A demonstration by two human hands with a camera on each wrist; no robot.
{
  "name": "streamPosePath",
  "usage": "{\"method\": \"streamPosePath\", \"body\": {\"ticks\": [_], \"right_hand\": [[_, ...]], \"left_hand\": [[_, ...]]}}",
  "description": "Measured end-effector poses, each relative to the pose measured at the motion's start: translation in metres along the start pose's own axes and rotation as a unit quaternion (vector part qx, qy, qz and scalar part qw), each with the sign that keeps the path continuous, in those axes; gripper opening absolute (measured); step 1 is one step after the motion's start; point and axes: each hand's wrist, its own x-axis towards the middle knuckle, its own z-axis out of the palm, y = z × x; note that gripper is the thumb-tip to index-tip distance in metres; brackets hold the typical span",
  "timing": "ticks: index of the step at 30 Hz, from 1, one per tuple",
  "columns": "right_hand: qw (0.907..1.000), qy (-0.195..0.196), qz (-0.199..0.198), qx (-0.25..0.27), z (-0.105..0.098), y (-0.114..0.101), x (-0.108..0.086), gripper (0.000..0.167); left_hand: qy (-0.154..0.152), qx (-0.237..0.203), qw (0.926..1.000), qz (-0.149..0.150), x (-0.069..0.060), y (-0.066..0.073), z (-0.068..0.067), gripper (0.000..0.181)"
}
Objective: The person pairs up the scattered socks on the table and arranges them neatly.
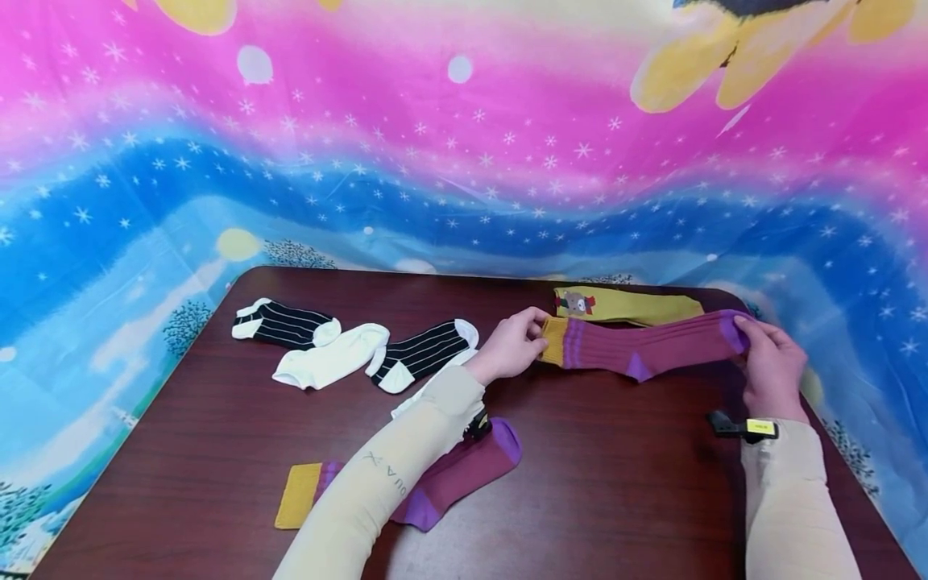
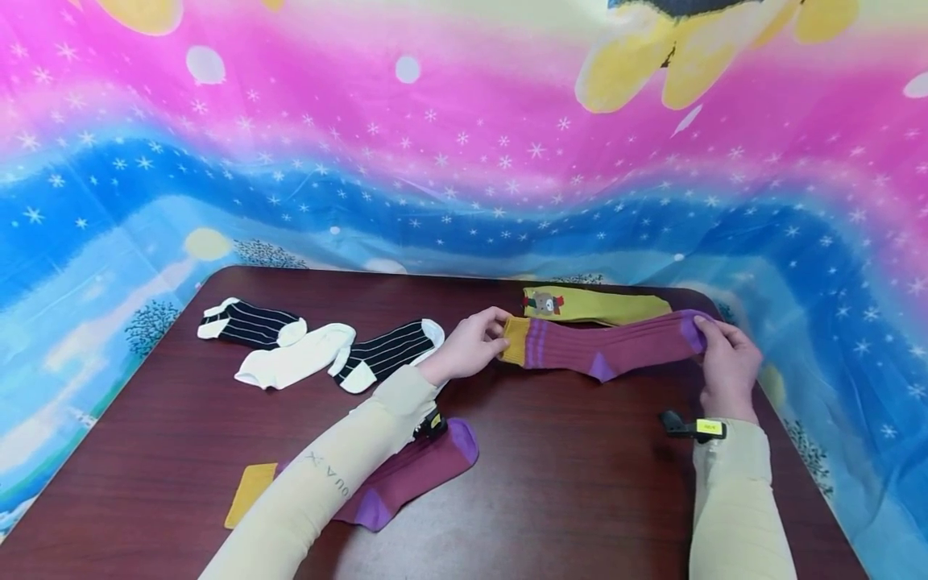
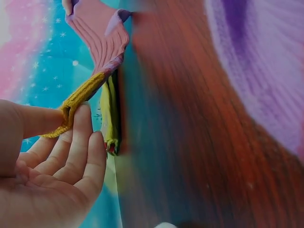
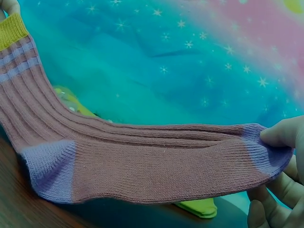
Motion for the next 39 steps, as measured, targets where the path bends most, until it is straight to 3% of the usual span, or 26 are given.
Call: {"method": "streamPosePath", "body": {"ticks": [11, 17, 21, 26, 33, 36, 39], "right_hand": [[0.9991, 0.012, 0.039, -0.011, -0.012, 0.000, 0.011, 0.017], [0.9951, 0.001, 0.050, -0.085, -0.020, 0.007, 0.019, 0.012], [0.9876, -0.001, 0.046, -0.150, -0.026, 0.013, 0.025, 0.009], [0.9638, 0.007, 0.032, -0.265, -0.029, 0.015, 0.027, 0.014], [0.9412, -0.024, 0.027, -0.336, -0.032, 0.011, 0.027, 0.024], [0.9218, -0.052, 0.014, -0.384, -0.035, 0.010, 0.027, 0.043], [0.8999, -0.073, 0.002, -0.430, -0.037, 0.009, 0.025, 0.055]], "left_hand": [[0.006, -0.015, 0.9993, -0.032, 0.011, 0.000, 0.005, 0.035], [0.017, -0.023, 0.9982, -0.054, 0.018, -0.004, 0.010, 0.036], [0.018, -0.022, 0.9978, -0.060, 0.020, -0.005, 0.014, 0.035], [0.017, -0.015, 0.9973, -0.070, 0.020, -0.005, 0.017, 0.036], [0.007, 0.009, 0.9952, -0.097, 0.016, -0.004, 0.015, 0.052], [-0.012, 0.022, 0.9959, -0.087, 0.015, -0.002, 0.014, 0.054], [-0.032, 0.056, 0.9954, -0.071, 0.015, -0.001, 0.012, 0.037]]}}
